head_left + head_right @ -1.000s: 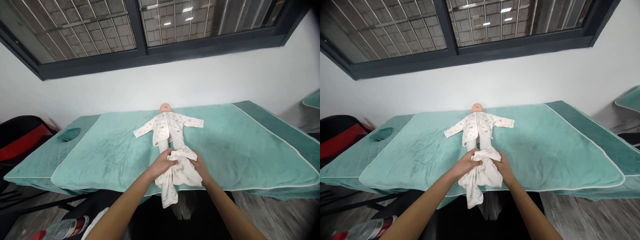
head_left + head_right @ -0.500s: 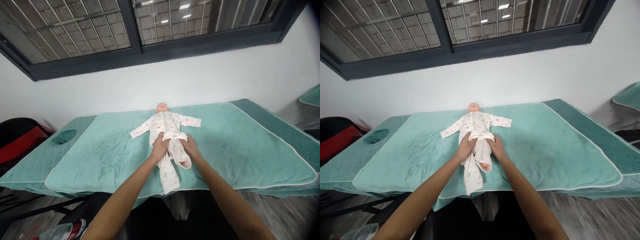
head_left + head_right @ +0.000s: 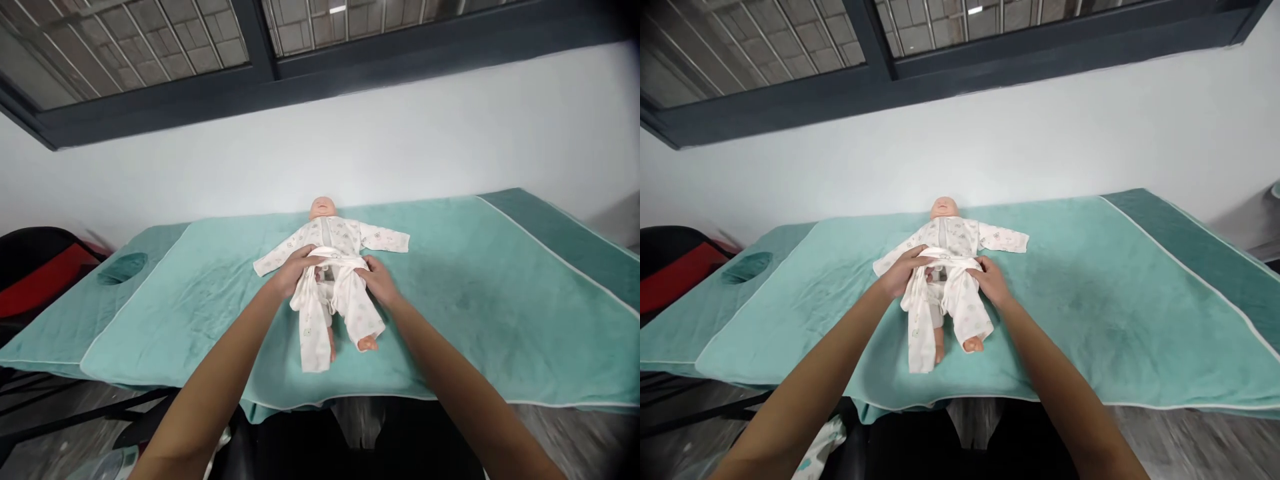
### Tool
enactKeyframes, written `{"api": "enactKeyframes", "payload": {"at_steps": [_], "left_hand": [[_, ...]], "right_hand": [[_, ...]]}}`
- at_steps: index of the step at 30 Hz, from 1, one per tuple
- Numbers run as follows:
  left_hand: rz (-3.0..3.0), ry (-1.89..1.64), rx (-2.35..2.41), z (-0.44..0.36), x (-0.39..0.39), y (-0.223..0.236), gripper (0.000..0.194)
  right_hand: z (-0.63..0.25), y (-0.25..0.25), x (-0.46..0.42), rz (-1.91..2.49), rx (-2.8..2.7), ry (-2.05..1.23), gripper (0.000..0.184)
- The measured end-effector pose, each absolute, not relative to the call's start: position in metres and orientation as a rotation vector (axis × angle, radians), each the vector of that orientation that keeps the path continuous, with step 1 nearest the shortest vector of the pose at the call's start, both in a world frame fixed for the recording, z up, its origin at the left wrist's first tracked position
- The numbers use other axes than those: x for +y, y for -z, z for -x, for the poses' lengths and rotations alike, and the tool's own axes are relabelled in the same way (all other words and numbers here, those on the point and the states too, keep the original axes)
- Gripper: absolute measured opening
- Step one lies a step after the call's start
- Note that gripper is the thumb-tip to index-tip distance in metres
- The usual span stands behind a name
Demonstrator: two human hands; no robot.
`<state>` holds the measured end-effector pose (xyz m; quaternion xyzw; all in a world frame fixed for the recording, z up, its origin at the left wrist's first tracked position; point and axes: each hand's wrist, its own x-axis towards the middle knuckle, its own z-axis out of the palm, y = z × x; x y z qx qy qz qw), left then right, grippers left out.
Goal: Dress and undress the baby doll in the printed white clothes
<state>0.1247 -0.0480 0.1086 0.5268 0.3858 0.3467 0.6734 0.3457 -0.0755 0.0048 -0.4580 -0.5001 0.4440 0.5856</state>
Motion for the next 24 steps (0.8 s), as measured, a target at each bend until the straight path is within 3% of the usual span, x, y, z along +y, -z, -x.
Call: {"api": "enactKeyframes", "payload": {"at_steps": [5,11,16,21,24], "left_hand": [[-0.945,-0.881,0.726,-0.107,-0.029,-0.09,0.026],[-0.867,-0.881,0.694,-0.099,-0.027,-0.037,0.037],[-0.798,-1.056,0.585,-0.1,-0.033,-0.026,0.026],[-0.843,-0.957,0.45,-0.098,-0.036,-0.029,0.048],[-0.857,-0.975,0.452,-0.096,-0.037,-0.027,0.051]], "right_hand": [[-0.35,-0.002,-0.079,0.947,-1.116,-1.23,0.02],[-0.359,-0.005,-0.097,0.94,-1.171,-1.203,0.024],[-0.354,-0.042,-0.095,0.899,-1.321,-1.096,0.028],[-0.32,-0.109,-0.068,1.085,-2.045,-1.194,0.032],[-0.304,-0.118,-0.054,1.023,-2.291,-1.341,0.032]]}}
